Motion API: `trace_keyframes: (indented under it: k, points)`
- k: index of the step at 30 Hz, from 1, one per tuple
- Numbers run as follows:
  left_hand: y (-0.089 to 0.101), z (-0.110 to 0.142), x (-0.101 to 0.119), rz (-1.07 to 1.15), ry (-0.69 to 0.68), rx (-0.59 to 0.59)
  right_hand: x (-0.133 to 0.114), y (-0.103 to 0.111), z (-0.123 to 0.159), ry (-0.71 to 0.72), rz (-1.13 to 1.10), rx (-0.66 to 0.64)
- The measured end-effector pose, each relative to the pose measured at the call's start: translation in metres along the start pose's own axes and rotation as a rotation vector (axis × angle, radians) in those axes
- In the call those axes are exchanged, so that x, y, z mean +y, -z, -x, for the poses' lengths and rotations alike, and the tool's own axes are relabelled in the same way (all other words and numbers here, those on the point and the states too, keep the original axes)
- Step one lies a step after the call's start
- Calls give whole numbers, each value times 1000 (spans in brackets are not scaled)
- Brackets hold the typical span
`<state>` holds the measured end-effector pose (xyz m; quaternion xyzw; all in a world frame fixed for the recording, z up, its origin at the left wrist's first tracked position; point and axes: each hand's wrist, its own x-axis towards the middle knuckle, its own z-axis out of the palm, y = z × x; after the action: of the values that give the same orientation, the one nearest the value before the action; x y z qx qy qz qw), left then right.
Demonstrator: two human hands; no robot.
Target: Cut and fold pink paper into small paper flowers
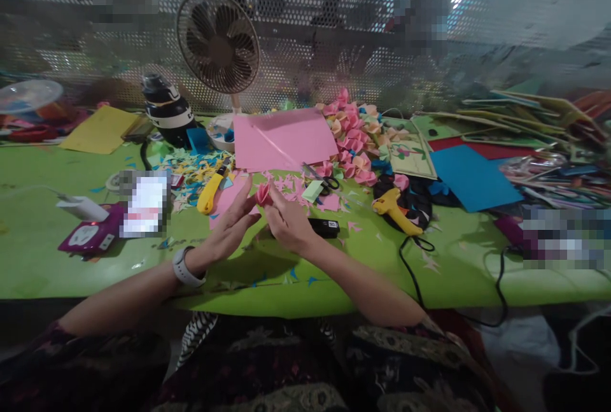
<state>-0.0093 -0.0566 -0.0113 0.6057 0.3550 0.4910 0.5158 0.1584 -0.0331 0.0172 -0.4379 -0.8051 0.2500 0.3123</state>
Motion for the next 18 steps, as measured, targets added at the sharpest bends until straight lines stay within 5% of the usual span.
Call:
trace_keyframes:
  k: [6, 18]
  points:
    - [0, -7, -7, 105, 40, 103, -5, 3, -1, -139, -68, -31]
    - [9, -14, 0, 60, 7, 93, 8, 3, -9, -70, -109, 94]
